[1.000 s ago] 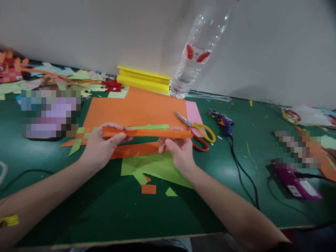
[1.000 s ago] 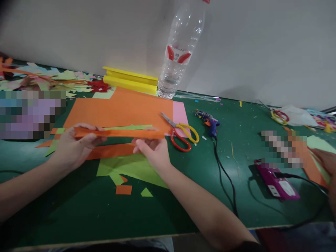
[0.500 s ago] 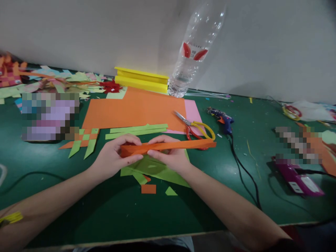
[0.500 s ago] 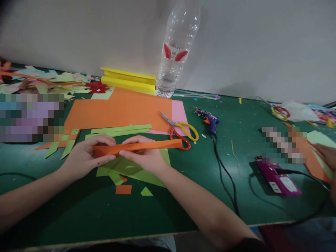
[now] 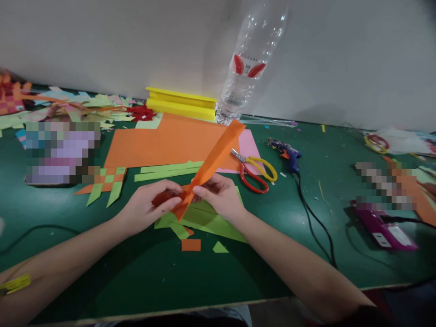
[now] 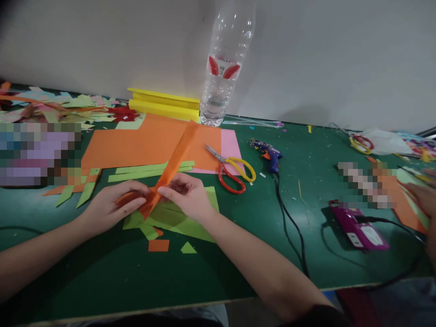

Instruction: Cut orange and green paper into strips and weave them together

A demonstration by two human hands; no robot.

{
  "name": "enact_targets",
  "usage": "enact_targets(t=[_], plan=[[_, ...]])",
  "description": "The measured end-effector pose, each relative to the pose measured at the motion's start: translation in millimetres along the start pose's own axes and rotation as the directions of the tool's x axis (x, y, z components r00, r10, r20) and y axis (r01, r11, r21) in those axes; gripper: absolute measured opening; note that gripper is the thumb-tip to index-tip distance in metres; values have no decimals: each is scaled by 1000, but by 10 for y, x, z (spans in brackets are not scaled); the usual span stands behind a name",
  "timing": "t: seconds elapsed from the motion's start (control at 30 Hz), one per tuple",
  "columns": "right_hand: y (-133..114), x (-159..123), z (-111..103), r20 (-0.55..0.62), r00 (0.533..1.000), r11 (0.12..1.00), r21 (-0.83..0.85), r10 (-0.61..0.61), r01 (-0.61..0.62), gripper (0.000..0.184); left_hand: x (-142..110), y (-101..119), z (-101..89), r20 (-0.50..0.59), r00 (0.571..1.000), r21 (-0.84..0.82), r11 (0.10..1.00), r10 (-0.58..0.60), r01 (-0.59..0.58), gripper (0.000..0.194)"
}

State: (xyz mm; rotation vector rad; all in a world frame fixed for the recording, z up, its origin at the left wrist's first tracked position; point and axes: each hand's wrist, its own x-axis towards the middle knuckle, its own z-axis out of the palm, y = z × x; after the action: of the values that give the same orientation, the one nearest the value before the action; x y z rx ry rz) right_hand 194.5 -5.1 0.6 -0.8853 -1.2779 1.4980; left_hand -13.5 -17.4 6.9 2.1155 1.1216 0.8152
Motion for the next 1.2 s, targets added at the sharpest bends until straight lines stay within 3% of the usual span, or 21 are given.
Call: enact_targets(t=[0.2,0.4,0.5,0.63,0.83,1.03,1.13,1.2], plan=[[31,-15,3,6,1000,999,-50,-15,15,14,4,13,7,67,997,-54,998,-26,30,34],[30,-71,7,-5,993,981,-159,-115,113,9,-2,-4,32,60,998,-12,999,-31,31,34],[-3,-76,30,-34,995,972,-220,-92,83,12,-15,-27,45,63,998,54,998,-22,19,33],[-3,-64,48,-58,997,986,-159,-55,45,14,-6,-52,64,35,999,138,990,-34,29,43],[14,-67,38,12,997,993,-87,-74,75,12,28,-76,44,-31,999,156,987,-38,42,28],[-27,-62,37,60,985,932,-321,-159,170,23,18,-93,31,-31,1000,126,992,-3,7,23],[-14,-56,35,114,981,915,-356,-159,190,31,18,-79,35,-33,999,110,993,42,-38,20],[-6,-56,38,141,978,910,-366,-151,193,26,20,-64,35,-31,998,108,993,59,-55,19]])
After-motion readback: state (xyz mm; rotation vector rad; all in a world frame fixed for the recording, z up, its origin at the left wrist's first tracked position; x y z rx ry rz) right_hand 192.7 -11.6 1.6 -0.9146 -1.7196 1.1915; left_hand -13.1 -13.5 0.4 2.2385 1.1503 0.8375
